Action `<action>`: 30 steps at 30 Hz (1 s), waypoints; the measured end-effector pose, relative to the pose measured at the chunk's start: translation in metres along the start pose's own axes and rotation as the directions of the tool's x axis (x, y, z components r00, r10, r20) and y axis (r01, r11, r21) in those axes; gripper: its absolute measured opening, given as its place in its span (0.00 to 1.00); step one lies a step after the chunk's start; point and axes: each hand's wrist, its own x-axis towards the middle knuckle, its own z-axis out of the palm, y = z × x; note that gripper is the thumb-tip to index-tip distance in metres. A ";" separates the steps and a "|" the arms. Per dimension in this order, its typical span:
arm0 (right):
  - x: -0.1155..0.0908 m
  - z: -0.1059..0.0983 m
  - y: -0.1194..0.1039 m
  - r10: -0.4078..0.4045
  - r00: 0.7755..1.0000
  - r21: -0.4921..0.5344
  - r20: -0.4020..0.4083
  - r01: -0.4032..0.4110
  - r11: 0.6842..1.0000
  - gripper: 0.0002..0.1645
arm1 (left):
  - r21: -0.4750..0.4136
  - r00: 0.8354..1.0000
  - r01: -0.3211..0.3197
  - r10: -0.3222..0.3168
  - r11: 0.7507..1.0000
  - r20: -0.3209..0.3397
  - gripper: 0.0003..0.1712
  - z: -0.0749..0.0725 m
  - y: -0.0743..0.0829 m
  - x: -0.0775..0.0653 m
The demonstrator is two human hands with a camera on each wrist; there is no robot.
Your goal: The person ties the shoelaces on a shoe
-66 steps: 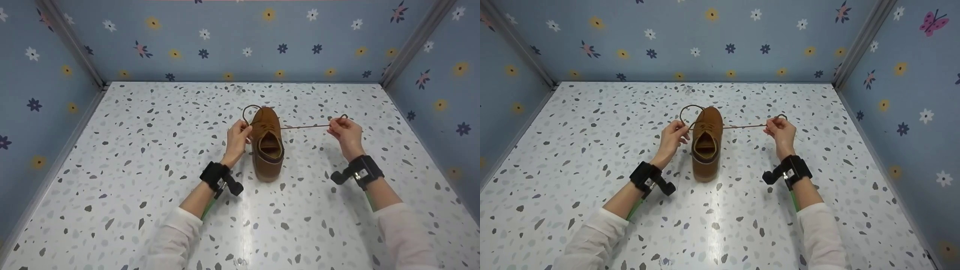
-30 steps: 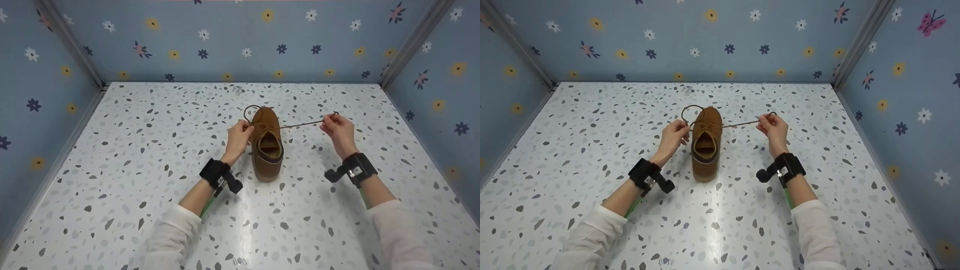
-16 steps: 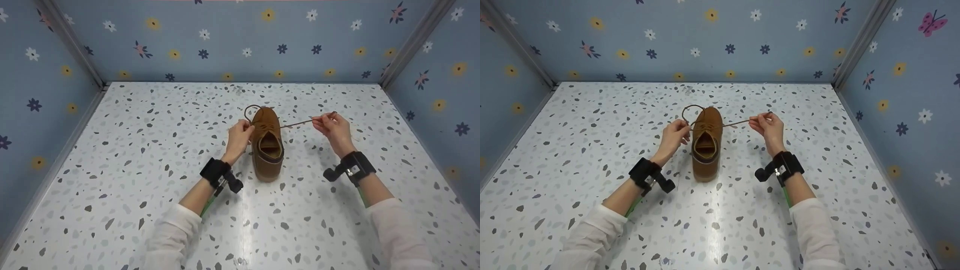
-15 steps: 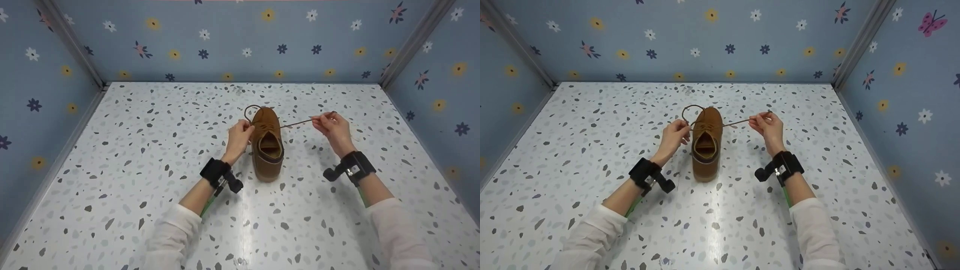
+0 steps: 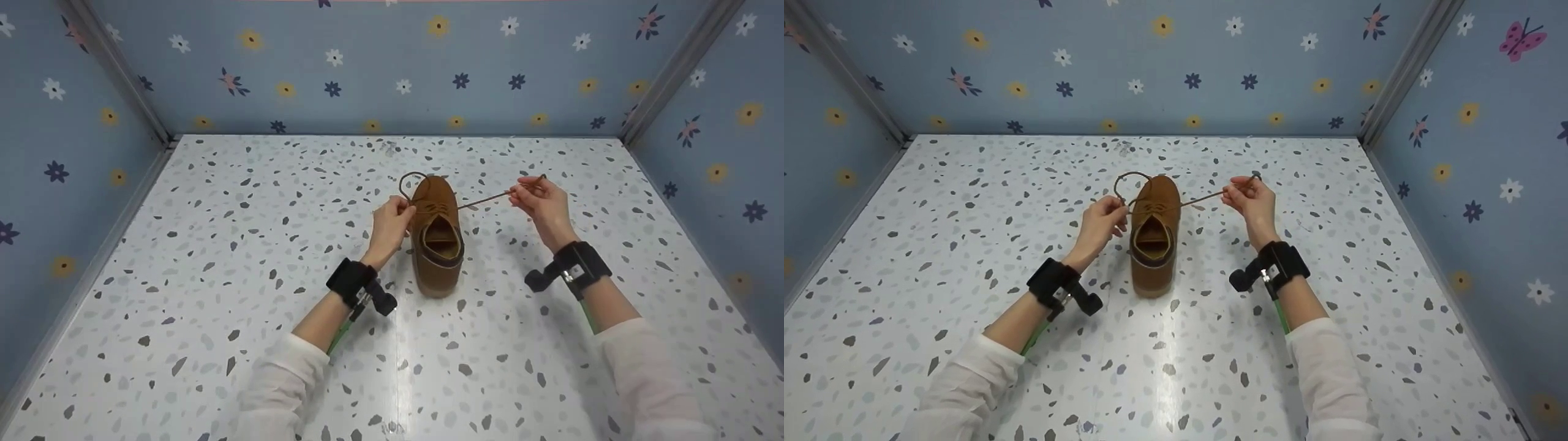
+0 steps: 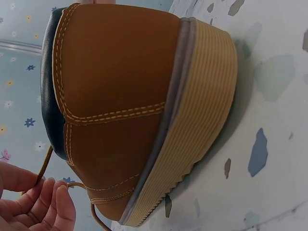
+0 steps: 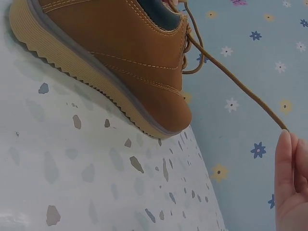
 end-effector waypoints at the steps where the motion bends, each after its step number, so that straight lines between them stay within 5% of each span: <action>1: 0.002 0.000 0.000 -0.003 1.000 0.003 -0.002 0.003 1.000 0.22 | 0.005 1.000 0.009 -0.009 1.000 0.005 0.09 0.000 0.000 0.000; 9: 0.023 0.001 0.003 -0.034 0.999 0.053 0.003 0.034 0.998 0.22 | 0.023 0.999 0.032 -0.032 0.999 0.003 0.09 0.002 -0.005 0.002; 21: 0.060 0.005 0.007 -0.059 0.997 0.015 0.040 0.059 0.998 0.21 | 0.052 1.000 -0.010 0.009 0.999 0.017 0.05 -0.011 0.034 -0.017; 25: 0.070 0.007 0.009 -0.077 0.995 0.008 0.065 0.077 0.997 0.22 | 0.038 0.999 -0.002 0.000 0.999 0.033 0.05 -0.010 0.032 -0.016; 27: 0.071 0.012 0.006 -0.087 0.993 -0.009 0.082 0.088 0.996 0.23 | 0.012 0.999 0.000 0.000 1.000 0.035 0.08 -0.005 0.013 -0.009; 30: 0.046 0.046 -0.025 -0.049 0.994 -0.031 0.096 0.052 0.998 0.21 | -0.003 0.999 0.010 -0.010 1.000 0.038 0.09 0.000 -0.002 -0.003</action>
